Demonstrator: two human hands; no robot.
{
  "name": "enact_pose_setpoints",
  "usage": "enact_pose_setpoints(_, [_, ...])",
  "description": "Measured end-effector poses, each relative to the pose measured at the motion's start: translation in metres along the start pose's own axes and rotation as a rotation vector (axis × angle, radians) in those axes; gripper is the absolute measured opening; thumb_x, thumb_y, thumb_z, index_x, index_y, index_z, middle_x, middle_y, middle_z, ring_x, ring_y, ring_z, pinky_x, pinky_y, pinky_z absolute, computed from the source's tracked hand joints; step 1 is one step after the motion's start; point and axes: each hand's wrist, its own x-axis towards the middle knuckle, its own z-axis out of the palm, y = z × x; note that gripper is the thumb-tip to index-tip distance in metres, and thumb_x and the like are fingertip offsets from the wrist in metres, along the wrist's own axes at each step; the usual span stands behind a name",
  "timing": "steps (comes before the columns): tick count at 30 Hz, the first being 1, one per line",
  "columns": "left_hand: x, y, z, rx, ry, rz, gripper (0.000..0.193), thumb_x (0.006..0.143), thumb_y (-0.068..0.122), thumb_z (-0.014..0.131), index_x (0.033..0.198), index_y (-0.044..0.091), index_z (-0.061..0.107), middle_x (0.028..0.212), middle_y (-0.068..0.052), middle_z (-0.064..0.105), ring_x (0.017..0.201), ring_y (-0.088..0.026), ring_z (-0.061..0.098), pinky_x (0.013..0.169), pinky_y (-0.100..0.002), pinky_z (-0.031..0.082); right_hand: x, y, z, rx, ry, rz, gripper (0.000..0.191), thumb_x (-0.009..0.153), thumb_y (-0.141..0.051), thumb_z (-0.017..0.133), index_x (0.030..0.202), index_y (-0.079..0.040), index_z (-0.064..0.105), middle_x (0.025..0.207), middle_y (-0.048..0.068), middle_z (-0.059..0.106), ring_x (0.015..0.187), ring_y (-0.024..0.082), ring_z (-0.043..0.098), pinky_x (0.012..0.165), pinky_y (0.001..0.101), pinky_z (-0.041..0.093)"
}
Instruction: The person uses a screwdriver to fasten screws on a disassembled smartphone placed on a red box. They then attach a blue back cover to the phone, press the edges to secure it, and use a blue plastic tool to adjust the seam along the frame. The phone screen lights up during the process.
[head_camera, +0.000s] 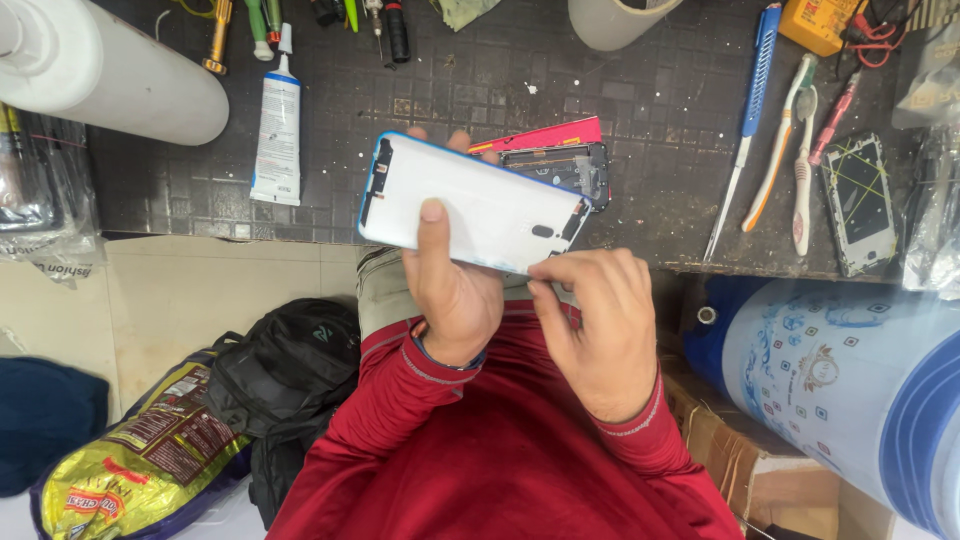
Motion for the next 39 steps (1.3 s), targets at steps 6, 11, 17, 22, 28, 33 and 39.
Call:
enact_pose_setpoints(6, [-0.006, 0.002, -0.011, -0.010, -0.137, -0.023, 0.047, 0.115, 0.028, 0.054, 0.154, 0.005, 0.042, 0.156, -0.016, 0.048, 0.147, -0.031, 0.049, 0.122, -0.058, 0.044, 0.001, -0.002, -0.003, 0.007, 0.074, -0.023, 0.030, 0.083, 0.001, 0.081, 0.110, -0.009, 0.071, 0.099, 0.004, 0.068, 0.091, 0.025, 0.061, 0.084, 0.0381, 0.045])
enact_pose_setpoints(11, [-0.015, -0.002, -0.017, -0.074, -0.202, -0.068, 0.046, 0.117, 0.031, 0.053, 0.151, 0.001, 0.047, 0.150, -0.013, 0.051, 0.143, -0.030, 0.050, 0.123, -0.061, 0.043, 0.005, -0.001, -0.007, -0.013, 0.068, -0.082, 0.033, 0.084, 0.001, 0.083, 0.113, -0.010, 0.072, 0.100, 0.003, 0.067, 0.091, 0.025, 0.060, 0.083, 0.0375, 0.046])
enact_pose_setpoints(17, [-0.020, -0.003, -0.020, -0.055, -0.256, -0.111, 0.051, 0.117, 0.035, 0.052, 0.154, 0.000, 0.046, 0.148, -0.018, 0.054, 0.140, -0.035, 0.053, 0.120, -0.056, 0.044, 0.006, -0.001, -0.011, -0.051, 0.015, -0.134, 0.038, 0.081, 0.001, 0.082, 0.115, -0.015, 0.074, 0.098, -0.001, 0.065, 0.091, 0.024, 0.057, 0.082, 0.0382, 0.044])
enact_pose_setpoints(22, [-0.023, -0.010, -0.019, -0.019, -0.193, -0.072, 0.049, 0.115, 0.034, 0.052, 0.152, 0.001, 0.046, 0.154, -0.015, 0.051, 0.143, -0.031, 0.049, 0.120, -0.053, 0.044, 0.005, 0.001, -0.009, -0.066, -0.026, -0.152, 0.039, 0.082, -0.003, 0.081, 0.118, -0.017, 0.074, 0.098, -0.002, 0.064, 0.092, 0.023, 0.057, 0.083, 0.0390, 0.043])
enact_pose_setpoints(28, [-0.025, -0.013, -0.020, -0.039, -0.174, -0.059, 0.047, 0.117, 0.031, 0.053, 0.153, 0.003, 0.046, 0.151, -0.016, 0.051, 0.143, -0.031, 0.049, 0.122, -0.050, 0.042, 0.005, 0.003, -0.009, -0.061, -0.057, -0.155, 0.040, 0.082, -0.004, 0.079, 0.119, -0.019, 0.074, 0.099, -0.002, 0.063, 0.092, 0.023, 0.057, 0.082, 0.0387, 0.042])
enact_pose_setpoints(33, [-0.023, -0.013, -0.019, -0.041, -0.150, -0.041, 0.046, 0.117, 0.029, 0.052, 0.154, 0.003, 0.044, 0.152, -0.017, 0.049, 0.143, -0.031, 0.049, 0.122, -0.050, 0.042, 0.004, 0.005, -0.007, -0.063, -0.067, -0.163, 0.042, 0.081, -0.003, 0.079, 0.120, -0.019, 0.074, 0.098, -0.002, 0.063, 0.090, 0.022, 0.057, 0.081, 0.0382, 0.042])
enact_pose_setpoints(39, [-0.022, -0.013, -0.017, -0.033, -0.130, -0.026, 0.048, 0.117, 0.030, 0.051, 0.155, 0.003, 0.042, 0.156, -0.017, 0.049, 0.142, -0.030, 0.049, 0.124, -0.051, 0.042, 0.003, 0.005, -0.006, -0.082, -0.058, -0.168, 0.043, 0.082, -0.004, 0.080, 0.122, -0.019, 0.074, 0.097, -0.002, 0.062, 0.089, 0.022, 0.057, 0.080, 0.0372, 0.043])
